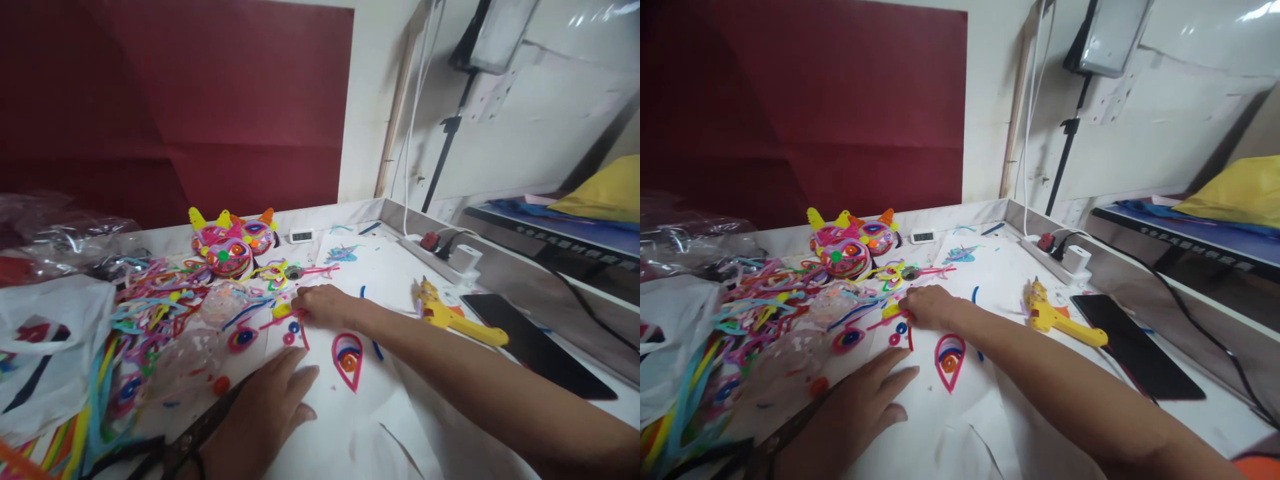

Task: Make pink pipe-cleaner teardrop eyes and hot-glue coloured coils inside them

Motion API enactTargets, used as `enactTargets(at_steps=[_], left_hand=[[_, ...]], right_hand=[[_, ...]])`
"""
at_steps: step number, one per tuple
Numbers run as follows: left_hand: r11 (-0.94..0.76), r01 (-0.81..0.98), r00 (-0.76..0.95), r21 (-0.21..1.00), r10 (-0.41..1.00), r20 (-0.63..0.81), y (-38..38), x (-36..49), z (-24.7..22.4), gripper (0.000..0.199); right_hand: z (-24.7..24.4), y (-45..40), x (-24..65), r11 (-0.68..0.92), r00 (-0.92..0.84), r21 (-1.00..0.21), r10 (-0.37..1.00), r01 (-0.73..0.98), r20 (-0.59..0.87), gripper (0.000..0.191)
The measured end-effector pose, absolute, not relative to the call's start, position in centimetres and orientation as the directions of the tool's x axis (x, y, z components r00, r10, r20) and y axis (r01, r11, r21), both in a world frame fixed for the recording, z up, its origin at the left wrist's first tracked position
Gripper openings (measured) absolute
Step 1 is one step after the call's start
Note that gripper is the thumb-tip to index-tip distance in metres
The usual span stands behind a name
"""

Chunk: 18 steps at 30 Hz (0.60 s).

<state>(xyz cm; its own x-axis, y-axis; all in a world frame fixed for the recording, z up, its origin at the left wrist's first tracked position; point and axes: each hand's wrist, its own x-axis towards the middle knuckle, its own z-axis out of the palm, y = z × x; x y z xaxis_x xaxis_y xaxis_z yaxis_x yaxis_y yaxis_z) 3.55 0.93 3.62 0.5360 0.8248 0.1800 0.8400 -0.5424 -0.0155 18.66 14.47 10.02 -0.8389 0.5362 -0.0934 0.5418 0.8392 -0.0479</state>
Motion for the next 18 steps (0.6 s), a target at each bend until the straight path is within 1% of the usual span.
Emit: enactTargets(at_steps=[4, 10, 14, 18], left_hand=[[-0.547, 0.836, 0.54, 0.032, 0.832, 0.125, 1.3, 3.2, 3.8, 0.055], [-0.551, 0.826, 0.544, 0.121, 0.835, 0.088, 1.7, 2.6, 4.1, 0.054], [-0.553, 0.808, 0.537, 0.203, 0.833, 0.132, 1.8, 2.1, 4.1, 0.051], [-0.605, 0.768, 0.58, 0.212, 0.797, 0.171, 1.8, 1.7, 4.7, 0.048]], right_hand=[[9.7, 15.1, 18.6, 0.806, -0.804, -0.023, 0.587, 0.591, -0.099, 0.024], [9.5, 15.4, 18.5, 0.732, -0.731, -0.015, 0.678, 0.681, -0.074, 0.025], [10.3, 15.6, 19.2, 0.692, -0.695, -0.059, 0.718, 0.719, -0.042, 0.026], [12.0, 15.4, 21.2, 0.64, -0.644, -0.147, 0.764, 0.754, 0.027, 0.027]])
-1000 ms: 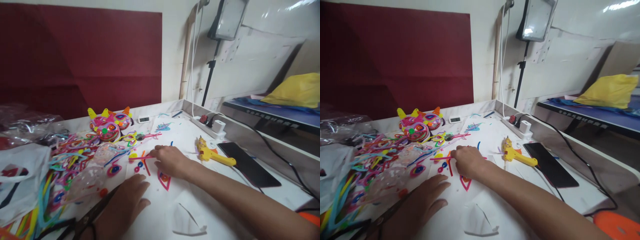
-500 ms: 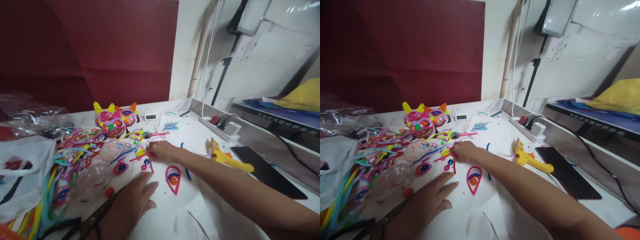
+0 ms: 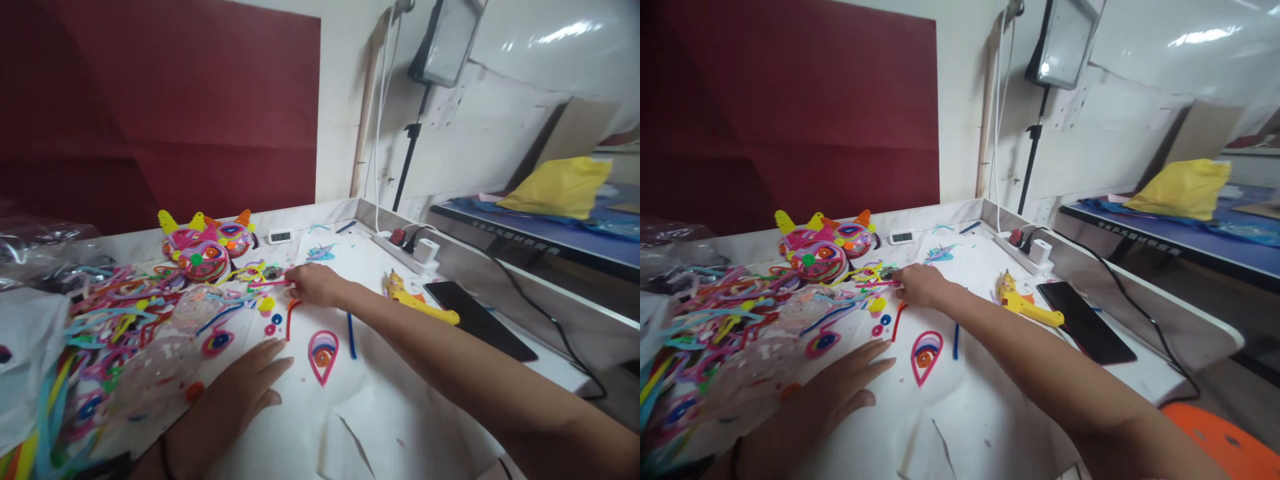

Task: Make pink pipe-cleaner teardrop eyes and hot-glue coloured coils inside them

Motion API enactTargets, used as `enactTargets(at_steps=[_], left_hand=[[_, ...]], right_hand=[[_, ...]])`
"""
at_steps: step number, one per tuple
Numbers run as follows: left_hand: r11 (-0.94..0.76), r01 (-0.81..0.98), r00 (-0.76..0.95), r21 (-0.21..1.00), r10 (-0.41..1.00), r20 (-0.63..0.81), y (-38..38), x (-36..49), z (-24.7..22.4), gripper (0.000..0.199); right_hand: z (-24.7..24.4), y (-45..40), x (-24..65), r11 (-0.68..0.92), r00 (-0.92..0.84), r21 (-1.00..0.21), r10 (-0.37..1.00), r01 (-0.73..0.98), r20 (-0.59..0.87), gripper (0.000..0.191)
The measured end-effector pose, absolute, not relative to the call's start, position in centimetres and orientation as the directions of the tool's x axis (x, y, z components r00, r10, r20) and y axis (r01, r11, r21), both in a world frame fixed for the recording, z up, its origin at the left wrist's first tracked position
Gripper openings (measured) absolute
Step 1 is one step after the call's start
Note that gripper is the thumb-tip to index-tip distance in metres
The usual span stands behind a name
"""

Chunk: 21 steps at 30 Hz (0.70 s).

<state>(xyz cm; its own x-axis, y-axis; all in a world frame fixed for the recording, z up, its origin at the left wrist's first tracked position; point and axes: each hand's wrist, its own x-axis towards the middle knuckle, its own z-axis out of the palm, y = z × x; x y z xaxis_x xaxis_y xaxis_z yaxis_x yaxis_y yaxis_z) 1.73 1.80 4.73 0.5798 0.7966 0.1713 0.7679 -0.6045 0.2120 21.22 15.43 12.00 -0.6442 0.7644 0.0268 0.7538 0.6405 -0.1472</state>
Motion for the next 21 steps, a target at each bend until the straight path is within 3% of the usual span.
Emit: enactTargets(at_steps=[9, 13, 18, 21], left_hand=[[-0.669, 0.701, 0.64, 0.246, 0.743, 0.198, 3.1, 1.3, 5.2, 0.044], [-0.56, 0.751, 0.483, 0.349, 0.827, 0.287, 3.1, 1.2, 5.8, 0.025], [-0.369, 0.827, 0.164, 0.424, 0.88, 0.446, 2.7, 2.3, 8.3, 0.029], [-0.466, 0.806, 0.268, 0.364, 0.837, 0.477, 2.5, 3.2, 8.8, 0.027]], right_hand=[[14.1, 11.6, 25.6, 0.64, -0.619, -0.34, 0.764, 0.689, 0.185, 0.032], [13.4, 10.1, 26.1, 0.654, -0.613, -0.326, 0.755, 0.683, 0.233, 0.023], [12.3, 8.7, 25.8, 0.712, -0.669, -0.303, 0.701, 0.634, 0.246, 0.024], [11.8, 8.0, 25.3, 0.759, -0.717, -0.304, 0.647, 0.575, 0.26, 0.024]])
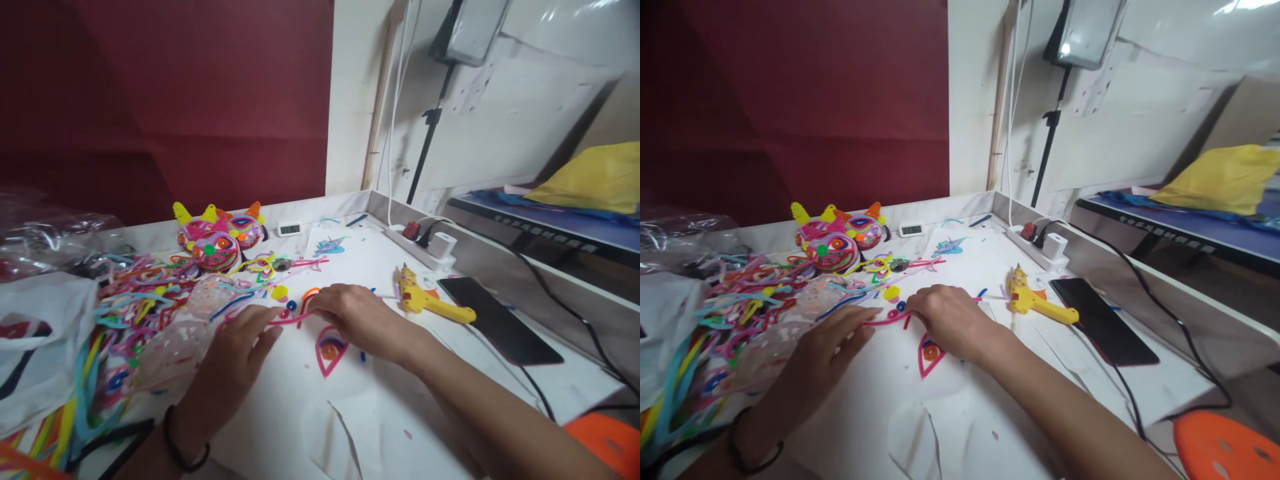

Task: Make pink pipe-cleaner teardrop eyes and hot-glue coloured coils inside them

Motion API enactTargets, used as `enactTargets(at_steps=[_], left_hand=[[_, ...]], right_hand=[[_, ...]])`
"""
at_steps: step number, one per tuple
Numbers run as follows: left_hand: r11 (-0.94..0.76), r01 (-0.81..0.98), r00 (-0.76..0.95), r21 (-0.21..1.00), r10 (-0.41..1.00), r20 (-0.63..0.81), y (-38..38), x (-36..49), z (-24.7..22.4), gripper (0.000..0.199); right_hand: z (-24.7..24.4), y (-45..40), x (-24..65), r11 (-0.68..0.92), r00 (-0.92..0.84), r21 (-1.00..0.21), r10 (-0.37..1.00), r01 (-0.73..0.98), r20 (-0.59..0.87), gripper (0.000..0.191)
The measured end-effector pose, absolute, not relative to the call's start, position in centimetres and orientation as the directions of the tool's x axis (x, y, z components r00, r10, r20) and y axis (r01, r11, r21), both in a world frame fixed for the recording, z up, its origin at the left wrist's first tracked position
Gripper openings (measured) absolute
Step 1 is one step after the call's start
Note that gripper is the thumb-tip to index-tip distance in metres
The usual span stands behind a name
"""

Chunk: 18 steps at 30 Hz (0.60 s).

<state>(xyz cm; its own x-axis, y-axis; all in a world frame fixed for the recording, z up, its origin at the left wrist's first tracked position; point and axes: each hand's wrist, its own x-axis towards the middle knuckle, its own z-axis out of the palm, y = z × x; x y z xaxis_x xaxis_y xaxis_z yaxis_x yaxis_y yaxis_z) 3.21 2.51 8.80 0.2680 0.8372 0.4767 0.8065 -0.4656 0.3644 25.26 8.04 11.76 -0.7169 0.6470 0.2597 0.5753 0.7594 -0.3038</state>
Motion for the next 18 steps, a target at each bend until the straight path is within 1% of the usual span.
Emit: enactTargets(at_steps=[3, 5, 6, 7, 8, 9, 11, 13, 15, 16, 18], left_hand=[[-0.502, 0.832, 0.371, 0.235, 0.819, 0.437, 2.4, 3.5, 8.2, 0.03], [-0.498, 0.854, 0.383, 0.15, 0.797, 0.468, 2.3, 3.5, 7.6, 0.035], [-0.495, 0.858, 0.375, 0.138, 0.786, 0.491, 2.3, 3.4, 7.4, 0.036], [-0.488, 0.859, 0.357, 0.154, 0.787, 0.502, 2.2, 3.4, 7.2, 0.036], [-0.475, 0.857, 0.332, 0.2, 0.805, 0.492, 2.2, 3.5, 7.1, 0.036], [-0.45, 0.85, 0.3, 0.273, 0.841, 0.45, 2.2, 3.6, 7.1, 0.034], [-0.344, 0.813, 0.217, 0.469, 0.928, 0.303, 2.1, 3.9, 7.2, 0.031], [-0.202, 0.712, 0.152, 0.672, 0.979, 0.134, 2.1, 4.2, 7.3, 0.031], [-0.087, 0.547, 0.13, 0.833, 0.991, 0.019, 2.1, 4.3, 7.2, 0.033], [-0.051, 0.465, 0.137, 0.884, 0.991, -0.014, 2.1, 4.3, 7.1, 0.034], [-0.013, 0.347, 0.166, 0.938, 0.985, -0.047, 2.1, 4.3, 7.0, 0.034]], right_hand=[[11.4, 7.7, 24.9, 0.782, -0.73, -0.3, 0.621, 0.547, 0.285, 0.025], [11.1, 7.6, 24.8, 0.785, -0.728, -0.293, 0.618, 0.546, 0.297, 0.027], [11.0, 7.6, 24.7, 0.786, -0.728, -0.288, 0.616, 0.547, 0.3, 0.027], [10.9, 7.6, 24.7, 0.789, -0.731, -0.282, 0.614, 0.546, 0.3, 0.027], [10.7, 7.7, 24.6, 0.792, -0.735, -0.277, 0.609, 0.544, 0.298, 0.026], [10.6, 7.7, 24.6, 0.793, -0.736, -0.273, 0.608, 0.544, 0.298, 0.025], [10.4, 7.8, 24.4, 0.783, -0.72, -0.272, 0.622, 0.56, 0.308, 0.022], [10.3, 7.7, 24.1, 0.756, -0.686, -0.291, 0.654, 0.586, 0.319, 0.021], [10.3, 7.5, 23.9, 0.725, -0.654, -0.344, 0.688, 0.597, 0.315, 0.023], [10.3, 7.4, 23.8, 0.711, -0.644, -0.384, 0.701, 0.589, 0.308, 0.023], [10.5, 7.3, 23.6, 0.672, -0.62, -0.491, 0.727, 0.555, 0.296, 0.021]])
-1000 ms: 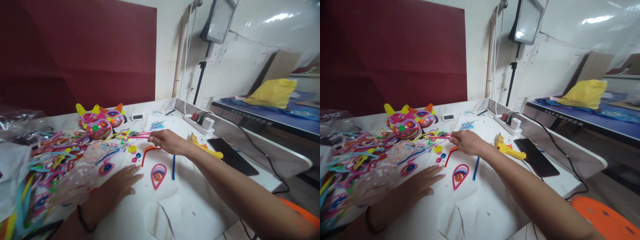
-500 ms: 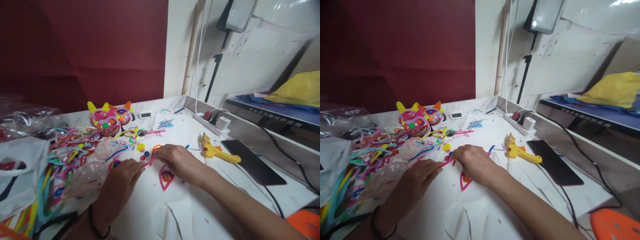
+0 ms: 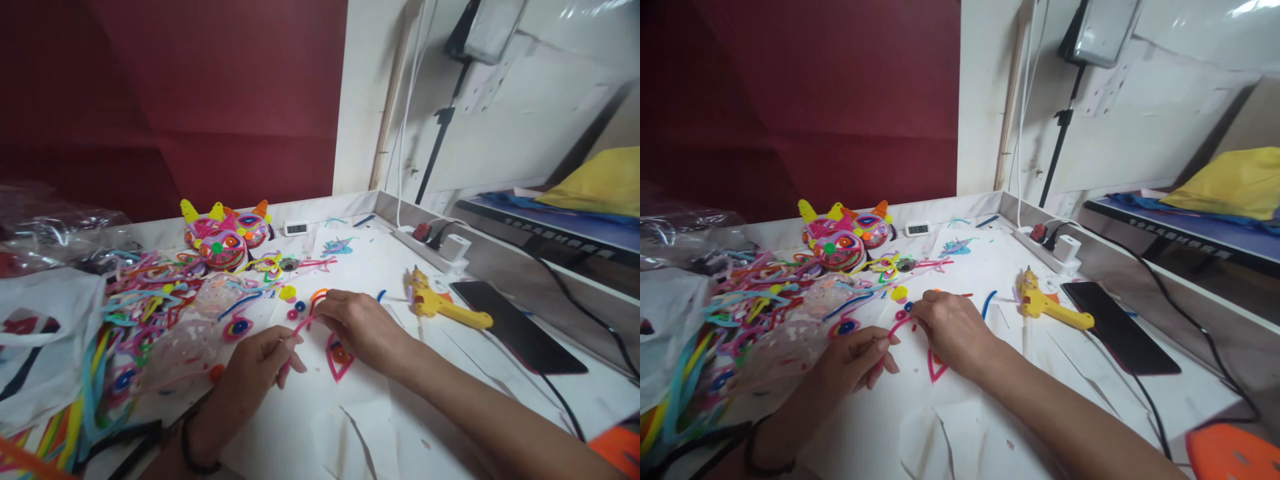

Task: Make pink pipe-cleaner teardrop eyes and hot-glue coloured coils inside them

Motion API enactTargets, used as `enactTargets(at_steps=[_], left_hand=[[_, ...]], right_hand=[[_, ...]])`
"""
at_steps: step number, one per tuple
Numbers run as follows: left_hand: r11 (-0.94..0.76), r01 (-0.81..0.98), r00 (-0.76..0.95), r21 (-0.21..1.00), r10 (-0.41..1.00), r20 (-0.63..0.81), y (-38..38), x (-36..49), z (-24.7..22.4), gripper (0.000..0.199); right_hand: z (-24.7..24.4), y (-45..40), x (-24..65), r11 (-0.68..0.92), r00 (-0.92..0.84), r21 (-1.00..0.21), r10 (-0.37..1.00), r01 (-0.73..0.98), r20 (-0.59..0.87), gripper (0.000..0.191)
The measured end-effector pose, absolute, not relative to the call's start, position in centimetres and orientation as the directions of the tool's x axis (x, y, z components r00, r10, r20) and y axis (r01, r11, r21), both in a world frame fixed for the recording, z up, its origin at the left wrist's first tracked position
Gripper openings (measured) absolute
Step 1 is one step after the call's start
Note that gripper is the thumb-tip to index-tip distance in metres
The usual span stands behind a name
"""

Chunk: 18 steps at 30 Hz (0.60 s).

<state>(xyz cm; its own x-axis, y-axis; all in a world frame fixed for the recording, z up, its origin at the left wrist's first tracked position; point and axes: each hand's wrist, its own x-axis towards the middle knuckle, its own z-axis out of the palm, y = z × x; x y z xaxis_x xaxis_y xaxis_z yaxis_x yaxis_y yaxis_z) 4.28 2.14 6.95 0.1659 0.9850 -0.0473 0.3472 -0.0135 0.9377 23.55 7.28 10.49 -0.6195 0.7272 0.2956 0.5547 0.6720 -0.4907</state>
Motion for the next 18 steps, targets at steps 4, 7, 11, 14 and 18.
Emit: enactTargets(at_steps=[4, 7, 11, 14, 18], left_hand=[[0.019, 0.246, 0.187, 0.969, 0.98, -0.067, 2.0, 4.4, 7.0, 0.029], [0.041, 0.116, 0.171, 0.992, 0.983, -0.061, 1.8, 4.7, 7.2, 0.025], [0.034, 0.114, 0.14, 0.993, 0.989, -0.05, 1.8, 4.9, 7.1, 0.028], [0.016, 0.16, 0.119, 0.987, 0.992, -0.036, 1.9, 4.7, 6.8, 0.027], [-0.073, 0.322, 0.08, 0.944, 0.996, 0.05, 1.7, 4.4, 7.0, 0.027]], right_hand=[[10.9, 7.3, 22.9, 0.516, -0.548, -0.739, 0.802, 0.433, 0.239, 0.016], [11.0, 7.4, 22.3, 0.324, -0.498, -0.889, 0.857, 0.324, 0.131, 0.018], [10.7, 7.5, 21.4, 0.099, -0.472, -0.978, 0.882, 0.185, 0.0, 0.023], [10.4, 7.5, 21.1, 0.021, -0.486, -0.993, 0.873, 0.118, -0.04, 0.033], [10.0, 7.3, 21.3, 0.0, -0.502, -0.995, 0.863, 0.102, -0.052, 0.033]])
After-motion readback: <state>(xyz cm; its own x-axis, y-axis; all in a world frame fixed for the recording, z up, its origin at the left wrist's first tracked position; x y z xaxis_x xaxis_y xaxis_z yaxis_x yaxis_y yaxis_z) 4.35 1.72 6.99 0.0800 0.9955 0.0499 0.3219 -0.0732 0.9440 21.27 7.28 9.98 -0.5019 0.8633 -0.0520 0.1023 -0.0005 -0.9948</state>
